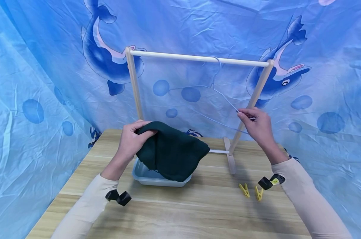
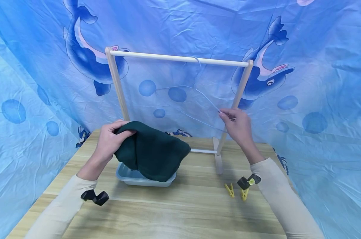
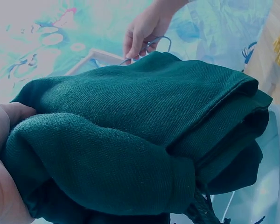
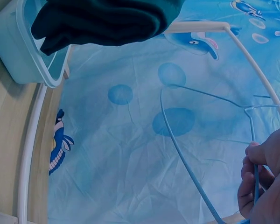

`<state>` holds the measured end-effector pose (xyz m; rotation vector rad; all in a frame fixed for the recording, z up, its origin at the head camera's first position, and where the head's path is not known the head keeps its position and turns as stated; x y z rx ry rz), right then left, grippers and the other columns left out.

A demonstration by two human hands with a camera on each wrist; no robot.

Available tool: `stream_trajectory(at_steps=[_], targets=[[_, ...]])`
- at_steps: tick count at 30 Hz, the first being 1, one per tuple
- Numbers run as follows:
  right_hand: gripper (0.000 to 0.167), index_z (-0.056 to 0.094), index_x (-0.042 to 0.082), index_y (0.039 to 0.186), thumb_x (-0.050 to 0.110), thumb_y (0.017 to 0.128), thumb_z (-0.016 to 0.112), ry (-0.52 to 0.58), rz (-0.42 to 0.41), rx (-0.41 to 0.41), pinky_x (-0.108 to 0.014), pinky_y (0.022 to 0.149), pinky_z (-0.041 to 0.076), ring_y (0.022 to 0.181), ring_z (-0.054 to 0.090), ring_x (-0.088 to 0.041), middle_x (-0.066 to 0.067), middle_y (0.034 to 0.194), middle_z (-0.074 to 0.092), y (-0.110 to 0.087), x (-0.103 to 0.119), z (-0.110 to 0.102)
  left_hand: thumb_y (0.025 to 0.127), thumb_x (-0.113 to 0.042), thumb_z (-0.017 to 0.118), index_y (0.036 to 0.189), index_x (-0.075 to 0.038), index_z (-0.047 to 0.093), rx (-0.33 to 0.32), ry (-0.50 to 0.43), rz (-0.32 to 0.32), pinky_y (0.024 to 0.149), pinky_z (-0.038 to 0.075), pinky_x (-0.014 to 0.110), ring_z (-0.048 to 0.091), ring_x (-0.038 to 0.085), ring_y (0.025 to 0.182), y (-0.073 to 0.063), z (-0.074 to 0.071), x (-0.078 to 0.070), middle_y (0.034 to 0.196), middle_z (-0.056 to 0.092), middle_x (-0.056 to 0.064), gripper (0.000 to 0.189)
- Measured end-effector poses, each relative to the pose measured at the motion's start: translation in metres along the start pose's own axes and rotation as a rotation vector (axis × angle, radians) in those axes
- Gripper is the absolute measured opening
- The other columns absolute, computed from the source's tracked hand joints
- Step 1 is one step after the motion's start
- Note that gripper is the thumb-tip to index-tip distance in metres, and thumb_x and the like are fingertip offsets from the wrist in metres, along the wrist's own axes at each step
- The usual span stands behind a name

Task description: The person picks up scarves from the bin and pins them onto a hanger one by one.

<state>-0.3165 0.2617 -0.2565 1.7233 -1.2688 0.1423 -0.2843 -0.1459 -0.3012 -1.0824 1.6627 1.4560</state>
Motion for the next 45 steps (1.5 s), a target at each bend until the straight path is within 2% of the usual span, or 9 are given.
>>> stream_trajectory(at_steps=[11,24,31,36,45], targets=[[0.023,0.077,-0.001,0.113,0.015,0.1,0.068,-0.049,-0.059,-0.031,-0.007,0.069,0.043,0.077,0.053,0.008,-0.016,0.096,0.066,0.007,0.012,-0.013,0.091,-0.015,0.079,0.114,-0.001,0.077,0.006,-0.012,0.026,0.086,0.054,0.026,0.063,0.02,0.102,-0.002,0.001,-0.007,0.099,0.071,-0.003,0.026],[0.025,0.077,-0.002,0.113,0.017,0.101,0.067,-0.071,-0.026,-0.055,-0.007,0.067,0.042,0.078,0.053,0.004,-0.017,0.101,0.066,0.013,0.025,-0.032,0.091,-0.018,0.079,0.115,-0.003,0.077,0.003,-0.001,0.021,0.085,0.055,0.026,0.062,0.021,0.103,-0.001,0.0,-0.009,0.101,0.071,-0.002,0.029],[0.023,0.077,-0.001,0.112,0.016,0.1,0.068,-0.061,-0.054,-0.077,-0.011,0.059,0.039,0.071,0.052,-0.006,-0.014,0.097,0.064,0.009,0.034,-0.038,0.091,-0.015,0.078,0.115,-0.001,0.077,0.0,0.003,0.032,0.085,0.054,0.025,0.062,0.02,0.103,0.002,-0.001,-0.012,0.098,0.071,-0.005,0.027],[0.018,0.078,-0.003,0.107,0.011,0.097,0.071,-0.071,-0.103,-0.091,-0.012,0.057,0.038,0.068,0.05,-0.004,-0.014,0.09,0.064,0.002,0.036,-0.041,0.091,-0.014,0.078,0.114,-0.001,0.077,-0.004,0.001,0.032,0.085,0.054,0.025,0.062,0.02,0.102,0.002,-0.001,-0.012,0.098,0.071,-0.006,0.026],[0.015,0.078,-0.005,0.103,0.006,0.094,0.073,-0.058,-0.129,-0.078,-0.011,0.057,0.039,0.068,0.05,-0.003,-0.01,0.083,0.06,-0.011,0.027,-0.039,0.092,-0.014,0.078,0.114,-0.002,0.077,-0.005,-0.011,0.059,0.085,0.054,0.025,0.062,0.02,0.101,0.0,-0.004,-0.017,0.098,0.071,-0.006,0.025]])
Point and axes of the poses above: each hand's wrist, its own y-axis towards the middle knuckle, its own z-axis out of the palm, x = y × z, the point moved 6 cm from there along y, towards the middle knuckle
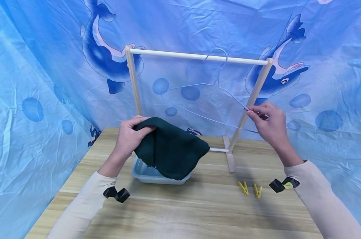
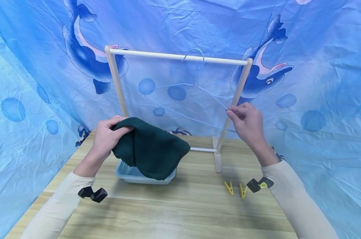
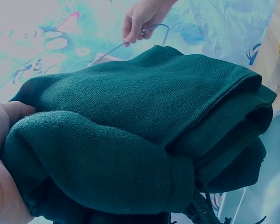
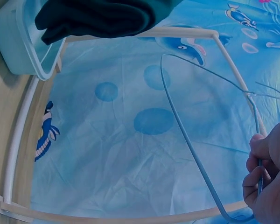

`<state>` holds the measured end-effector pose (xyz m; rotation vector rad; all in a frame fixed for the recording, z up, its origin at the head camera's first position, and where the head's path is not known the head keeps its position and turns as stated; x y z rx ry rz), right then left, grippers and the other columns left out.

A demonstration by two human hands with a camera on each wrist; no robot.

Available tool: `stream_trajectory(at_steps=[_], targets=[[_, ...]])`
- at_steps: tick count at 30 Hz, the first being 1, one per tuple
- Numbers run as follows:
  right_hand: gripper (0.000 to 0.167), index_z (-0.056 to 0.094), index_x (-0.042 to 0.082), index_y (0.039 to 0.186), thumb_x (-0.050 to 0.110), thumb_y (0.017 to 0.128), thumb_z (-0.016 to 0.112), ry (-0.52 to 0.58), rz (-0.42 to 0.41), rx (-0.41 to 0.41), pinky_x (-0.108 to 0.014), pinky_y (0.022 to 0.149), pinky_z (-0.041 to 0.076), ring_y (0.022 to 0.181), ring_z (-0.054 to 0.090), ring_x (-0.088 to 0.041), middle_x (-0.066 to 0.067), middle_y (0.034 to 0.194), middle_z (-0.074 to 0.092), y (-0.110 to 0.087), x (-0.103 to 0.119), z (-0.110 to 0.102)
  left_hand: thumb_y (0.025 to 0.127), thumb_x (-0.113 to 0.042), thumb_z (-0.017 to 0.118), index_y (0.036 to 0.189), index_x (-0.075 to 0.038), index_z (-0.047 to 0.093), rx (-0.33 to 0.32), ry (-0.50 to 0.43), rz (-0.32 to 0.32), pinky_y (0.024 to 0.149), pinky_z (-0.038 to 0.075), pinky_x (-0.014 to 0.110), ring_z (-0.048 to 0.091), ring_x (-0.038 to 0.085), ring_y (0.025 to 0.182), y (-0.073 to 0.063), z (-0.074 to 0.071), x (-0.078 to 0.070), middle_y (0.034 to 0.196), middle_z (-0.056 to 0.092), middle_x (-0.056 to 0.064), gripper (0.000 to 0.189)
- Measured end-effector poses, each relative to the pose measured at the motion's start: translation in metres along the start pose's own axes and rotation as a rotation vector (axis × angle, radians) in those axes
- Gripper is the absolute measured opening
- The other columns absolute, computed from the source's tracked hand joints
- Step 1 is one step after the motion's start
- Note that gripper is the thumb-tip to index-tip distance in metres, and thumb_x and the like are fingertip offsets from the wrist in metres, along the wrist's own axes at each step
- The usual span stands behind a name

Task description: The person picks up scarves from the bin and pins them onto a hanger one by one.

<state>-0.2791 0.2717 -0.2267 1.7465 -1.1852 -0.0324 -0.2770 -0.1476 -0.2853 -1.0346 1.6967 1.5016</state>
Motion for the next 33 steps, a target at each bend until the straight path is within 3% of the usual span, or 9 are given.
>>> stream_trajectory(at_steps=[16,33], targets=[[0.01,0.079,-0.003,0.1,-0.001,0.091,0.075,0.058,-0.063,0.024,-0.014,0.053,0.035,0.064,0.048,-0.004,-0.012,0.085,0.069,-0.016,-0.008,0.017,0.09,-0.009,0.078,0.109,-0.002,0.079,-0.014,-0.067,0.059,0.081,0.056,0.027,0.062,0.023,0.097,0.005,0.0,-0.02,0.095,0.074,-0.004,0.02],[0.009,0.08,0.0,0.099,0.001,0.091,0.075,0.066,-0.056,0.077,-0.015,0.052,0.035,0.063,0.047,-0.011,-0.01,0.084,0.067,-0.029,-0.008,0.038,0.091,-0.01,0.078,0.108,-0.003,0.08,-0.023,-0.111,0.131,0.085,0.054,0.03,0.062,0.026,0.099,0.015,0.009,-0.045,0.096,0.076,-0.002,0.019]])
Point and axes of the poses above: each hand's wrist, its own y-axis towards the middle knuckle, its own z-axis out of the palm, x = y × z, the point moved 6 cm from there along y, towards the middle knuckle
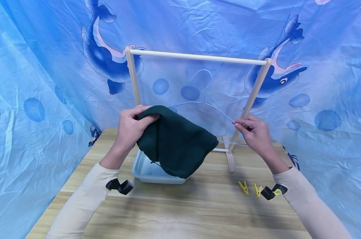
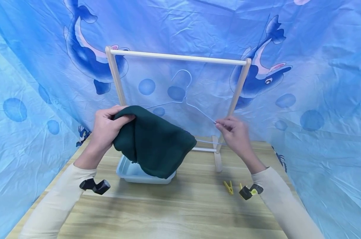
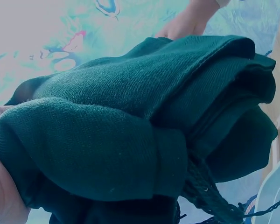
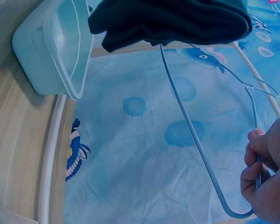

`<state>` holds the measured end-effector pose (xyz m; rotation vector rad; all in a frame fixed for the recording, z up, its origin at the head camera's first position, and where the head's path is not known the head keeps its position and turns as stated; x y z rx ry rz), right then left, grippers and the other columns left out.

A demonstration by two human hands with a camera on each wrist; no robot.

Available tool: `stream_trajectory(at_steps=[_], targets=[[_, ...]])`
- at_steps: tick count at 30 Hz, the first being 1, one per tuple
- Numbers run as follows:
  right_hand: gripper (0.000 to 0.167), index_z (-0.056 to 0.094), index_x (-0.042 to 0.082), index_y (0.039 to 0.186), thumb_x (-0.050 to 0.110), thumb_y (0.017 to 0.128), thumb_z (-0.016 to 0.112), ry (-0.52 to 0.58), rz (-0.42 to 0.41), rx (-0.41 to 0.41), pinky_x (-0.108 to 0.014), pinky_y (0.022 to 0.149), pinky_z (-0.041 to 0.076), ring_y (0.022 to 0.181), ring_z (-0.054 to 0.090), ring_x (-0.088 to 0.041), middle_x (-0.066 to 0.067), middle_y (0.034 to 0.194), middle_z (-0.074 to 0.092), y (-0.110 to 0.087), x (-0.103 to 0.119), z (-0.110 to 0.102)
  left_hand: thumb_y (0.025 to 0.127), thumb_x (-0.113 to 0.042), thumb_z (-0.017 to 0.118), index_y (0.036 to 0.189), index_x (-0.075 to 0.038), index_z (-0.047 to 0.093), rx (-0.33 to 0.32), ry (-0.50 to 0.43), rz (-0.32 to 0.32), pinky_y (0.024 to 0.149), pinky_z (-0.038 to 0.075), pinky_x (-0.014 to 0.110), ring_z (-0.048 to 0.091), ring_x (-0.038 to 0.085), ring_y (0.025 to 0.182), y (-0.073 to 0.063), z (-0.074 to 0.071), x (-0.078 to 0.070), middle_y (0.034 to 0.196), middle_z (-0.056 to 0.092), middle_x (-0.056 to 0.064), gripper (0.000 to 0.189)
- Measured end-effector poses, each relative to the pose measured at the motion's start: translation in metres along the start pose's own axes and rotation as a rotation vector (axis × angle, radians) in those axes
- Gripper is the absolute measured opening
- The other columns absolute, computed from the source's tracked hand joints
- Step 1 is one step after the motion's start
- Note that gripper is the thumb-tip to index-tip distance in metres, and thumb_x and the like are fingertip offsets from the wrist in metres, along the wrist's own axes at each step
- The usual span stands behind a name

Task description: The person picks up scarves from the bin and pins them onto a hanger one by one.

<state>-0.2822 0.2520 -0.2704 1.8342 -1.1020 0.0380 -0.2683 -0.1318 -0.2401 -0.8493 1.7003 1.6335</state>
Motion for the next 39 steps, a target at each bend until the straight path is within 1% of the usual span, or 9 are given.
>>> stream_trajectory(at_steps=[6,11,16,23,29,32,35,37,39], targets=[[0.011,0.08,-0.001,0.101,0.002,0.093,0.074,0.018,0.006,0.038,-0.016,0.052,0.035,0.064,0.047,-0.012,-0.011,0.085,0.069,-0.004,0.0,0.006,0.09,-0.008,0.078,0.107,-0.001,0.08,-0.024,-0.014,0.056,0.08,0.054,0.031,0.063,0.025,0.091,0.008,0.003,-0.005,0.091,0.073,0.001,0.018],[0.01,0.081,0.0,0.1,0.001,0.092,0.074,0.03,-0.018,0.047,-0.015,0.053,0.035,0.063,0.048,-0.011,-0.01,0.084,0.071,-0.006,0.0,0.011,0.09,-0.008,0.079,0.107,-0.003,0.08,-0.03,-0.028,0.082,0.079,0.054,0.032,0.063,0.025,0.09,0.016,0.009,-0.011,0.089,0.073,0.001,0.018],[0.01,0.08,0.0,0.1,0.001,0.093,0.073,0.055,-0.028,0.07,-0.015,0.052,0.036,0.063,0.048,-0.012,-0.01,0.086,0.072,-0.007,0.003,0.018,0.089,-0.007,0.079,0.107,-0.001,0.08,-0.037,-0.031,0.114,0.078,0.055,0.031,0.063,0.025,0.09,0.022,0.014,-0.013,0.089,0.073,0.0,0.019],[0.012,0.08,-0.001,0.102,0.0,0.094,0.071,0.034,-0.055,0.114,-0.017,0.053,0.037,0.064,0.048,-0.011,-0.007,0.086,0.071,-0.01,0.008,0.026,0.086,-0.001,0.08,0.107,0.001,0.079,-0.029,0.017,0.19,0.077,0.054,0.029,0.065,0.02,0.089,0.023,0.02,-0.013,0.088,0.072,-0.006,0.021],[0.011,0.08,-0.001,0.101,-0.001,0.094,0.071,0.048,-0.037,0.149,-0.017,0.053,0.037,0.064,0.049,-0.013,-0.007,0.084,0.069,-0.013,0.01,0.035,0.085,0.0,0.081,0.104,0.001,0.08,-0.074,0.027,0.237,0.076,0.053,0.029,0.065,0.019,0.085,0.022,0.02,-0.015,0.086,0.071,-0.008,0.02],[0.011,0.08,-0.001,0.101,0.0,0.094,0.071,0.07,-0.018,0.166,-0.018,0.052,0.037,0.064,0.049,-0.013,-0.006,0.084,0.069,-0.014,0.01,0.038,0.084,0.0,0.082,0.104,0.0,0.08,-0.086,0.054,0.264,0.077,0.052,0.028,0.065,0.018,0.084,0.021,0.02,-0.016,0.086,0.071,-0.008,0.02],[0.012,0.08,-0.001,0.101,0.0,0.094,0.071,0.077,-0.017,0.169,-0.018,0.052,0.038,0.065,0.049,-0.013,-0.006,0.084,0.069,-0.016,0.013,0.039,0.083,-0.002,0.083,0.103,-0.002,0.081,-0.066,0.088,0.263,0.078,0.053,0.029,0.066,0.018,0.086,0.019,0.023,-0.014,0.088,0.071,-0.009,0.02],[0.012,0.08,0.0,0.102,0.0,0.094,0.071,0.082,-0.02,0.166,-0.018,0.052,0.037,0.064,0.048,-0.013,-0.005,0.084,0.069,-0.016,0.015,0.039,0.083,-0.004,0.084,0.102,-0.004,0.082,-0.051,0.109,0.242,0.079,0.053,0.029,0.067,0.017,0.086,0.017,0.025,-0.011,0.088,0.072,-0.009,0.02],[0.012,0.08,0.0,0.101,0.0,0.094,0.071,0.091,-0.029,0.163,-0.018,0.053,0.037,0.064,0.048,-0.013,-0.005,0.083,0.068,-0.016,0.017,0.04,0.083,-0.006,0.084,0.102,-0.006,0.082,-0.046,0.119,0.206,0.079,0.054,0.028,0.067,0.016,0.086,0.015,0.026,-0.006,0.088,0.072,-0.008,0.019]])
Point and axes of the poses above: each hand's wrist, its own y-axis towards the middle knuckle, its own z-axis out of the palm, x = y × z, the point moved 6 cm from there along y, towards the middle knuckle
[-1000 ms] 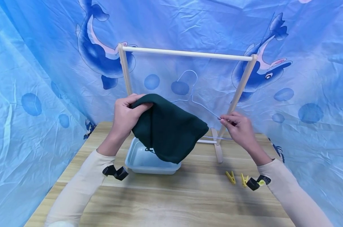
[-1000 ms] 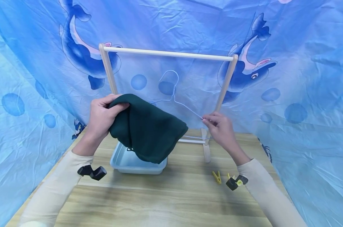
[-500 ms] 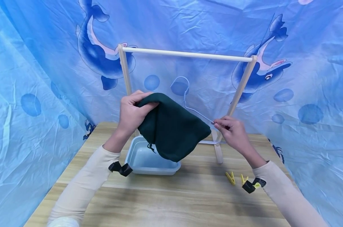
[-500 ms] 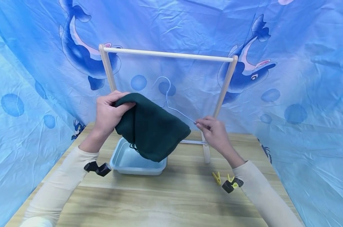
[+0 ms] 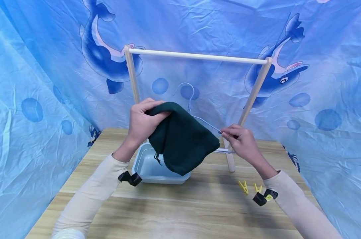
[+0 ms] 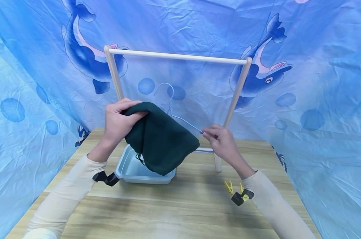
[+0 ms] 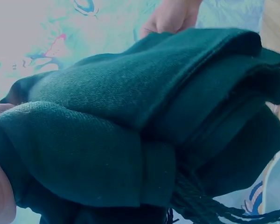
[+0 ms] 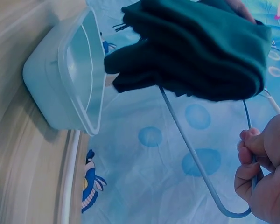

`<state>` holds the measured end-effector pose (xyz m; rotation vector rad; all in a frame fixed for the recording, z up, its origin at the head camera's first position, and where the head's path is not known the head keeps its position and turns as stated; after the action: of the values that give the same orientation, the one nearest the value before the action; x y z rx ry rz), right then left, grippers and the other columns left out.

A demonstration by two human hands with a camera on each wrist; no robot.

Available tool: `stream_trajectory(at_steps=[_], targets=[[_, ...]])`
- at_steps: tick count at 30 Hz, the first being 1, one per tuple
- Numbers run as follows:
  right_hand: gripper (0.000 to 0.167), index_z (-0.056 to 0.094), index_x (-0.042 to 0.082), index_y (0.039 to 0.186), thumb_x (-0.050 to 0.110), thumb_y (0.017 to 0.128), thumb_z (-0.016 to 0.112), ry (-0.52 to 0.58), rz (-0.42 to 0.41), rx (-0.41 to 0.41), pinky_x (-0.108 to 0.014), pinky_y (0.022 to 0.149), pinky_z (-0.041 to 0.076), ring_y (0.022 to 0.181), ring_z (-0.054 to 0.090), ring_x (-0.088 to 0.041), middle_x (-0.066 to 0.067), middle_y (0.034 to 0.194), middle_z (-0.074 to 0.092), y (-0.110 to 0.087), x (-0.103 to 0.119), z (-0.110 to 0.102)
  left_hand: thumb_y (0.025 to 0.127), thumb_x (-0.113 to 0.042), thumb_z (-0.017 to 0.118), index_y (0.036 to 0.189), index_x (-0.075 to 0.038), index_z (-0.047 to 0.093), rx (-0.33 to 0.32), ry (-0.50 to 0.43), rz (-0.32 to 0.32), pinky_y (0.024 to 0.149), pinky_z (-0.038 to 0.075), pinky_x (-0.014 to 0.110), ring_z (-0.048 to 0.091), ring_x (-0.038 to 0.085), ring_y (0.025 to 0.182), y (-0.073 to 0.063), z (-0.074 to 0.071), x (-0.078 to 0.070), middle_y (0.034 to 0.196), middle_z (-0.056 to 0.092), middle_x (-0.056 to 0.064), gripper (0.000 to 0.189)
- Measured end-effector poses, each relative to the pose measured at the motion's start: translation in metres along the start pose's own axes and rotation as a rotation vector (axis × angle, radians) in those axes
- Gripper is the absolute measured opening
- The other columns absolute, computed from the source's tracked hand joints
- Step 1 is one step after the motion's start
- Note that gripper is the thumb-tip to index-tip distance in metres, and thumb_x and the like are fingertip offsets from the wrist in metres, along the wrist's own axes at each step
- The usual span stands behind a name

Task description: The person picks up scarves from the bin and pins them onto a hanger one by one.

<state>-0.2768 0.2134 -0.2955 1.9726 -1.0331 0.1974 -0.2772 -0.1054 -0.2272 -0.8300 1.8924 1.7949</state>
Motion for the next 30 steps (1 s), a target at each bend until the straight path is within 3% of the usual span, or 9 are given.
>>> stream_trajectory(at_steps=[10,18,22,30], targets=[[0.012,0.08,0.001,0.101,-0.002,0.093,0.072,0.059,-0.025,-0.017,-0.018,0.054,0.036,0.064,0.048,-0.011,-0.004,0.082,0.068,-0.001,0.007,-0.001,0.084,-0.011,0.085,0.1,-0.007,0.082,-0.005,0.023,-0.08,0.079,0.056,0.028,0.07,0.015,0.083,-0.008,0.004,0.012,0.092,0.076,0.006,0.017],[0.013,0.081,0.001,0.101,-0.002,0.092,0.072,0.114,-0.051,-0.008,-0.018,0.053,0.037,0.064,0.047,-0.011,-0.003,0.081,0.068,-0.002,0.015,0.001,0.083,-0.015,0.085,0.091,-0.008,0.081,-0.049,0.084,-0.09,0.07,0.053,0.026,0.065,0.015,0.071,-0.011,0.007,0.01,0.079,0.072,0.007,0.012],[0.013,0.081,0.001,0.1,-0.004,0.092,0.072,0.131,-0.054,-0.011,-0.018,0.054,0.038,0.064,0.048,-0.01,-0.004,0.082,0.069,-0.002,0.017,0.002,0.082,-0.015,0.085,0.085,-0.008,0.078,-0.08,0.129,-0.072,0.065,0.05,0.026,0.062,0.015,0.068,-0.012,0.007,0.008,0.074,0.069,0.005,0.01],[0.012,0.08,0.0,0.1,-0.003,0.092,0.072,0.122,-0.056,-0.009,-0.018,0.054,0.038,0.064,0.049,-0.011,-0.006,0.083,0.069,-0.002,0.023,0.003,0.082,-0.013,0.085,0.084,-0.008,0.078,-0.044,0.175,0.006,0.068,0.052,0.025,0.063,0.013,0.068,-0.018,0.016,0.009,0.073,0.07,0.004,0.009]])
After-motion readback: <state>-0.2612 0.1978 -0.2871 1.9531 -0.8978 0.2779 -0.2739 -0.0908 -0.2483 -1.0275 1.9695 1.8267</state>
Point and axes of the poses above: each hand's wrist, its own y-axis towards the middle knuckle, its own z-axis out of the palm, x = y × z, the point moved 6 cm from there along y, towards the middle knuckle
